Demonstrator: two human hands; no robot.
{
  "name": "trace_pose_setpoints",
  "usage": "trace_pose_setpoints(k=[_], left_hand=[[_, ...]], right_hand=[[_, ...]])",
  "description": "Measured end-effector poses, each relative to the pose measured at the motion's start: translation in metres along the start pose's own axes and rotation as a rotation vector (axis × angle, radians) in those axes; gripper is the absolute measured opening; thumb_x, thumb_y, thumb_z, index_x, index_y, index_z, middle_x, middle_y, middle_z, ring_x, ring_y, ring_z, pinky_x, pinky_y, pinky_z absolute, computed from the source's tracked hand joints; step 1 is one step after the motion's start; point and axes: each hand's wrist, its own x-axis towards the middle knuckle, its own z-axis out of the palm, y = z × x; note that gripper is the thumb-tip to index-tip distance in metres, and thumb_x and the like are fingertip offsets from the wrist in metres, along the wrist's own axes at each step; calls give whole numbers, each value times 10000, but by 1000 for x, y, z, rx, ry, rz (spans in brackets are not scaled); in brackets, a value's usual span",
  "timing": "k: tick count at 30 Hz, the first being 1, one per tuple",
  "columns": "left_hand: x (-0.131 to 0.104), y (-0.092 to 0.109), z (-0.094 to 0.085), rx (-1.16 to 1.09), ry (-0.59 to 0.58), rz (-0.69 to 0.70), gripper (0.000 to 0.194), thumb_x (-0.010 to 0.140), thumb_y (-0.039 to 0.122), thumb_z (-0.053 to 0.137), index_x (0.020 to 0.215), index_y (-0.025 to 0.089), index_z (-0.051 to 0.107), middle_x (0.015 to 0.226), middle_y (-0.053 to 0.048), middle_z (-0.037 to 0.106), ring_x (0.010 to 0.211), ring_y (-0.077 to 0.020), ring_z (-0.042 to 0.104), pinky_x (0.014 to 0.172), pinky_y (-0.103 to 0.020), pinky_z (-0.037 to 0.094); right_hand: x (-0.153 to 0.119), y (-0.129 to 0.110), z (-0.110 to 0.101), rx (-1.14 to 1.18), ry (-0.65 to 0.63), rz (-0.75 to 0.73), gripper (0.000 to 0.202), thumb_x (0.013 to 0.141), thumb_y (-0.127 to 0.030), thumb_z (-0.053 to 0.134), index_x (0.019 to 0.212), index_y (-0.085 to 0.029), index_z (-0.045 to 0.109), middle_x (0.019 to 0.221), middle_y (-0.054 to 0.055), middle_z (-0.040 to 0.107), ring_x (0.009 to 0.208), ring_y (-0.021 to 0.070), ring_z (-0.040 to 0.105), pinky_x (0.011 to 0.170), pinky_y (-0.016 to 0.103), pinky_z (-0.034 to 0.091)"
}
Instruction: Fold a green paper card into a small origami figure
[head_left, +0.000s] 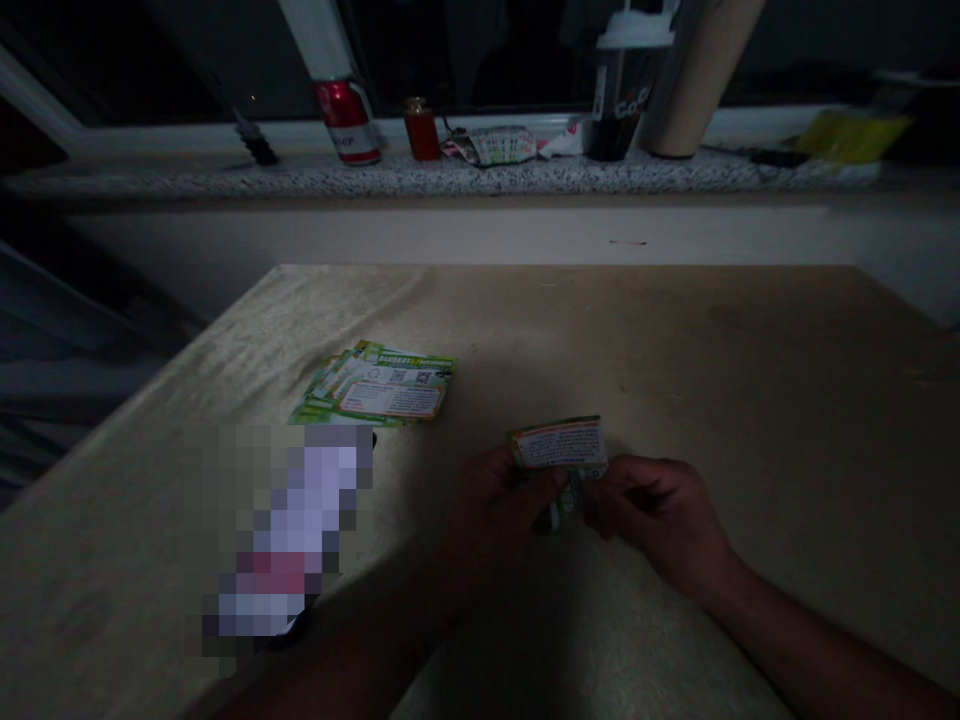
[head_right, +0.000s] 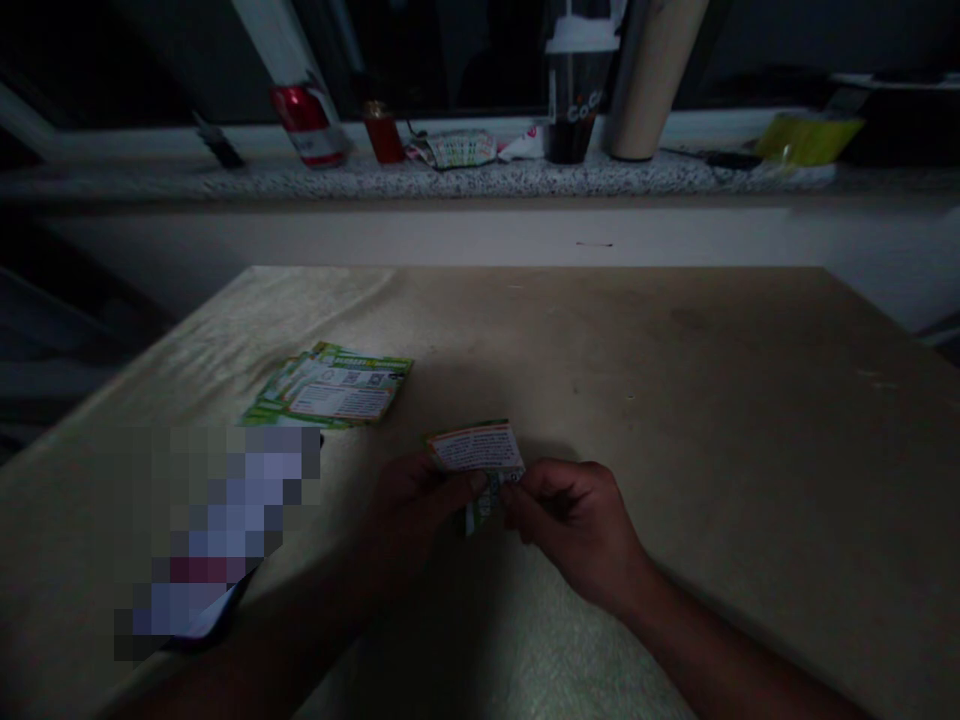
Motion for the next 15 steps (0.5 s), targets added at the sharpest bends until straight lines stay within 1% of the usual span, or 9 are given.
trace_pose_setpoints(k=[4,6,10,15], left_hand=[[1,2,1,-51,-19,21,157,803,229,736,941,190,800,805,-31,788,702,-152,705,659,-249,551],[1,2,1,-54,-30,18,150,808,224,731,937,189,799,810,-32,790,716,-155,711,678,-257,559],[0,3,4,-45,-8,1,162,796,223,733,939,181,795,843,-47,795,744,-168,716,674,-260,559],[-1,4,4,-48,6,-13,149,787,235,721,896,157,786,776,-51,777,672,-173,705,641,-276,560]], right_hand=[[1,1,1,-23,-35,-28,294,845,-316,716,592,-172,680,515,1,602,472,96,494,458,222,368],[1,0,3,-45,-26,-45,307,837,-304,712,566,-169,659,495,0,590,455,95,484,442,218,360],[1,-3,5,-84,4,-45,336,832,-307,715,539,-166,628,466,-3,564,424,85,449,411,205,323],[2,0,4,-41,-50,-30,343,855,-355,709,573,-167,659,526,28,627,485,117,532,475,241,401]])
